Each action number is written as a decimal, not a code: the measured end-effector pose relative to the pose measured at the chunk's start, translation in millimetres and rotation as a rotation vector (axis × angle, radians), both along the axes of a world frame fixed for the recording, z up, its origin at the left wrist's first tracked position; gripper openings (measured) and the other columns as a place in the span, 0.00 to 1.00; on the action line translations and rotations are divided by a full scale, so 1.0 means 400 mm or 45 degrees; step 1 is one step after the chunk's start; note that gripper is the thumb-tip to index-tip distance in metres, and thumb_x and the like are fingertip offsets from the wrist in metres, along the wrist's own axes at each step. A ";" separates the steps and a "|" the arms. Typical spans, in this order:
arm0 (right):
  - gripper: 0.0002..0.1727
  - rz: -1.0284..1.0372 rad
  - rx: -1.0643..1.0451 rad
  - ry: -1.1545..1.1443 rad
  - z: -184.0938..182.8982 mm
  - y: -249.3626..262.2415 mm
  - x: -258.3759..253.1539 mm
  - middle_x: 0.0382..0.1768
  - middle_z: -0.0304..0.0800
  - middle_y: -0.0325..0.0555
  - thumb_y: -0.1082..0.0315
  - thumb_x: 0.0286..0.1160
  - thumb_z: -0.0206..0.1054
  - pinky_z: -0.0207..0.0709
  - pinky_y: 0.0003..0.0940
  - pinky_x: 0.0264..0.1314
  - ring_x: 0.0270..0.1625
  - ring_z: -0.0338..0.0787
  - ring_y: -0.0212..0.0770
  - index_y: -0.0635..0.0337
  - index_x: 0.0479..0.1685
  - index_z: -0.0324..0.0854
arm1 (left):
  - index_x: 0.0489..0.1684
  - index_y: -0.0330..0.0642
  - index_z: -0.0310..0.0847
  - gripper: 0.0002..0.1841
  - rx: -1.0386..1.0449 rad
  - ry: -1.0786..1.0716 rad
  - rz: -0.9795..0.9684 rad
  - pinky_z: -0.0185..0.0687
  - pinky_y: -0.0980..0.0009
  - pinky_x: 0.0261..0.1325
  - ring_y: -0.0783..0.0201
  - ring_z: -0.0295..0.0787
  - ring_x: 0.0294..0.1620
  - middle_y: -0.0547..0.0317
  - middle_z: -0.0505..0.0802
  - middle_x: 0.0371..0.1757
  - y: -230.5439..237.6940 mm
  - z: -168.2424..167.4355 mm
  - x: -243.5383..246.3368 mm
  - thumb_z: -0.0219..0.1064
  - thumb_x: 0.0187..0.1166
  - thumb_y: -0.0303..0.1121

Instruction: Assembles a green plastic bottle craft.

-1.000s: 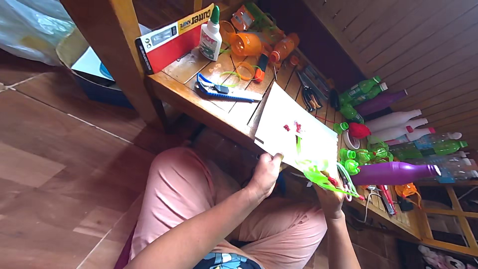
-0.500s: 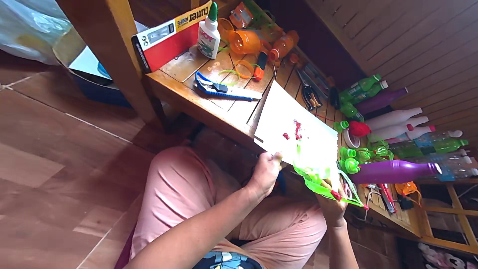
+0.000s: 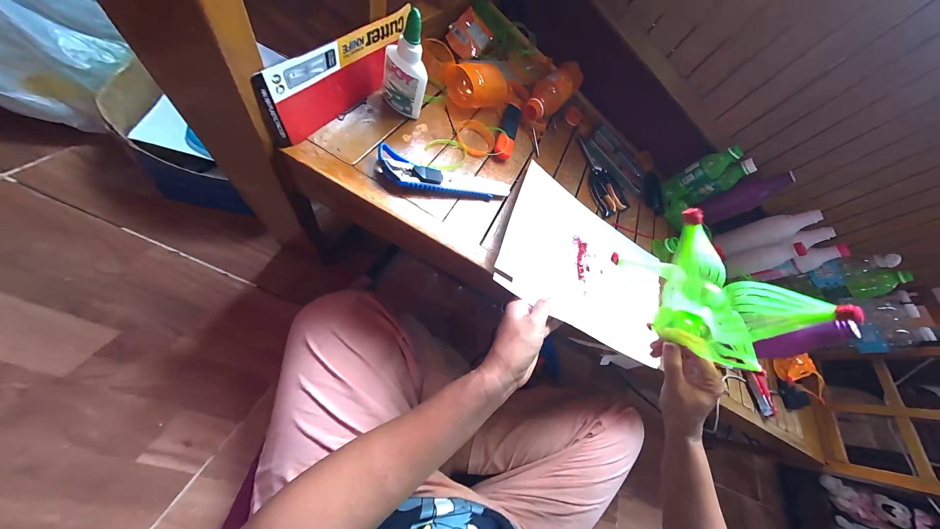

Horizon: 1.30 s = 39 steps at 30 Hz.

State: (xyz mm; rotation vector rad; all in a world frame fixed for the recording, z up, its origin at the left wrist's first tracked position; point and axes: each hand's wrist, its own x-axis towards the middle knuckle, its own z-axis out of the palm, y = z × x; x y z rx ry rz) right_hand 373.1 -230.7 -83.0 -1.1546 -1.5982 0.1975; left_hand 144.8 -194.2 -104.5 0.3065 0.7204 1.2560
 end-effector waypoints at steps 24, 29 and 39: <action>0.10 0.191 -0.177 0.589 0.051 0.030 -0.013 0.32 0.97 0.36 0.74 0.79 0.66 0.89 0.25 0.40 0.32 0.93 0.29 0.52 0.41 0.93 | 0.44 0.31 0.76 0.08 -0.033 -0.115 0.008 0.89 0.71 0.55 0.67 0.92 0.43 0.54 0.91 0.39 0.004 0.012 0.013 0.51 0.89 0.19; 0.11 0.056 -0.141 0.172 0.049 0.029 -0.023 0.35 0.96 0.27 0.79 0.74 0.64 0.88 0.21 0.45 0.37 0.93 0.23 0.57 0.43 0.90 | 0.48 0.30 0.75 0.08 -0.078 -0.115 0.027 0.90 0.71 0.54 0.66 0.92 0.43 0.53 0.91 0.40 0.009 0.025 0.019 0.49 0.89 0.19; 0.08 0.007 -0.023 -0.159 0.031 0.072 -0.034 0.38 0.94 0.37 0.77 0.71 0.67 0.85 0.16 0.50 0.41 0.89 0.18 0.74 0.40 0.89 | 0.50 0.27 0.76 0.10 0.056 0.087 -0.052 0.89 0.70 0.58 0.67 0.92 0.48 0.51 0.90 0.45 0.014 0.040 0.017 0.49 0.91 0.22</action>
